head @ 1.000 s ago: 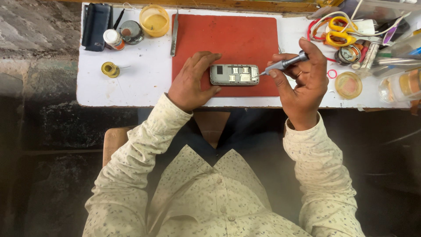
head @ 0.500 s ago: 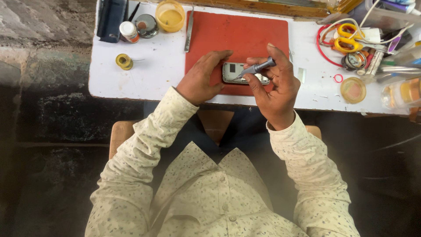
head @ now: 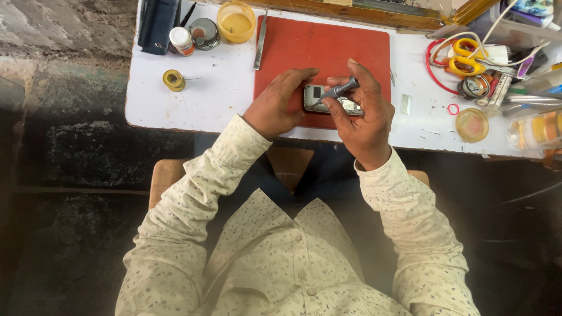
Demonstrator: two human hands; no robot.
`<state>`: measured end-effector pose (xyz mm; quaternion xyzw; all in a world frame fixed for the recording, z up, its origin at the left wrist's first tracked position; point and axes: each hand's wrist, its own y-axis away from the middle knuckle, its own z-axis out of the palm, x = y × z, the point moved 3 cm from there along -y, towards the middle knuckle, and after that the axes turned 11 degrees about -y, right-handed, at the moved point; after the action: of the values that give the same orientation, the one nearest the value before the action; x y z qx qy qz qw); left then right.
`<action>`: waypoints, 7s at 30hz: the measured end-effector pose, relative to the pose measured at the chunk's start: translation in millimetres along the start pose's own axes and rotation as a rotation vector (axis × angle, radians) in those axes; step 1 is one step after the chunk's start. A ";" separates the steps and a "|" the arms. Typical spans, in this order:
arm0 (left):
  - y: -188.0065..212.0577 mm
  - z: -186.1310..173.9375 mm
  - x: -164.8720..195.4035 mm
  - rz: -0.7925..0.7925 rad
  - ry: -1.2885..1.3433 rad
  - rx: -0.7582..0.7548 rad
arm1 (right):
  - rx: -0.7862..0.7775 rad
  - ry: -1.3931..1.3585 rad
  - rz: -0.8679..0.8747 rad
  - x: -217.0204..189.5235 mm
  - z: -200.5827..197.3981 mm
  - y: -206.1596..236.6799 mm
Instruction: The person disassembles a mobile phone by removing the back cover and battery, then uses a screwdriver to unscrew and remove screws from the phone's internal frame. The person handles the phone, back cover, battery, and screwdriver throughout the process.
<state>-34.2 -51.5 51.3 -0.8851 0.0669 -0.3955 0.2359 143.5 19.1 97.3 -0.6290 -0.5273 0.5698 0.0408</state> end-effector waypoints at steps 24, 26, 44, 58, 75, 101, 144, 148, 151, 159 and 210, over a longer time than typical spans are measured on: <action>-0.7 1.3 -0.7 0.001 0.009 0.021 | -0.039 0.056 -0.020 2.8 11.6 -0.3; -0.7 1.1 -0.7 0.004 -0.004 0.021 | -0.027 0.035 -0.010 3.0 10.6 -0.6; 5.9 -4.7 -4.8 0.060 -0.017 0.032 | 0.007 -0.040 0.009 -10.1 -23.1 1.4; 95.0 0.3 29.2 0.242 -0.120 0.334 | 0.116 -0.122 0.040 9.6 -26.4 2.2; 175.3 85.3 -74.2 -0.427 -0.613 0.135 | 0.091 -0.229 0.098 11.4 -31.4 -8.7; 116.8 70.2 -21.8 -0.461 -0.528 -0.640 | -0.084 -0.102 -0.035 2.4 -2.4 9.6; 20.3 18.4 19.0 -0.605 0.510 0.114 | 0.264 -0.447 0.147 2.8 -9.9 22.8; 18.5 15.3 22.3 -0.554 0.499 0.126 | 0.239 -0.442 0.141 2.0 -10.8 21.3; 18.4 14.0 23.3 -0.529 0.491 0.123 | 0.225 -0.430 0.146 1.0 -12.3 20.6; 19.0 16.6 22.5 -0.542 0.509 0.126 | 0.242 -0.450 0.154 1.1 -11.8 21.4; 59.1 -0.2 36.5 -0.257 -0.220 0.390 | -0.190 0.153 -0.009 -14.3 -12.8 -3.3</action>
<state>-5.6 -114.7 48.0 -0.8619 -0.1497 -0.3288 0.3557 154.1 17.5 113.5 -0.6694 -0.5768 0.4675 0.0237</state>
